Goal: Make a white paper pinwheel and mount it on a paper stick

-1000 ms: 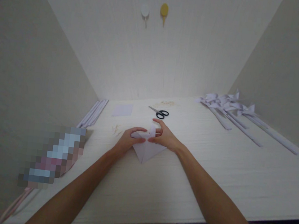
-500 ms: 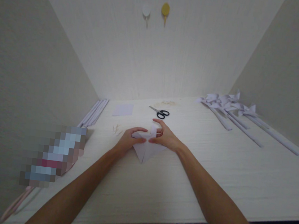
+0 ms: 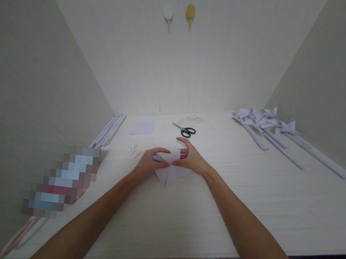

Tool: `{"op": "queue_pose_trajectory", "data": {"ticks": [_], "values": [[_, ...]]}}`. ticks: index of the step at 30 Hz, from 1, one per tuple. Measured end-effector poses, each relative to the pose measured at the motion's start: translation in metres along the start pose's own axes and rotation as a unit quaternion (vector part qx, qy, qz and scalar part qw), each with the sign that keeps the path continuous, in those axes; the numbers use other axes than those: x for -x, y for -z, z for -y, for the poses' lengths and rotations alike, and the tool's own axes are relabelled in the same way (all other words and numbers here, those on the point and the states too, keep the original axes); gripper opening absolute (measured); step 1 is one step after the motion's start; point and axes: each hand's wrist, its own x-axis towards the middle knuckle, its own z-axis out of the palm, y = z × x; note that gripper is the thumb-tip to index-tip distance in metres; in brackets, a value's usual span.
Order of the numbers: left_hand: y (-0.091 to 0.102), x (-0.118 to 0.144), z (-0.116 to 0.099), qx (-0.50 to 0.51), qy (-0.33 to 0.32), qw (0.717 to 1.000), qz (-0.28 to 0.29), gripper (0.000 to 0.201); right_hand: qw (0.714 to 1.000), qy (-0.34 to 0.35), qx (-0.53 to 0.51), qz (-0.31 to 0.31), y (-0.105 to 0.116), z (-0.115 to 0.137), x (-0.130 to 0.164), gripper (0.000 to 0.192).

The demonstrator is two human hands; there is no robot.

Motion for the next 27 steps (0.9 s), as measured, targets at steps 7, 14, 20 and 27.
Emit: {"op": "queue_pose_trajectory", "data": {"ticks": [7,14,20,27], "values": [[-0.001,-0.001,0.001,0.032,0.014,0.999,-0.013,0.042,1.000,-0.017,-0.007,-0.005,-0.001,0.001,0.000,0.076],[-0.003,0.000,0.001,0.079,0.001,0.992,-0.098,0.042,0.987,0.119,-0.040,-0.099,0.000,0.001,-0.002,0.047],[-0.002,-0.003,0.002,0.186,0.019,0.964,-0.188,0.046,0.979,0.194,0.010,-0.066,0.006,-0.005,-0.004,0.016],[-0.002,-0.004,0.003,0.237,0.012,0.952,-0.192,0.046,0.980,0.172,0.097,-0.032,-0.007,-0.010,-0.004,0.004]]}}
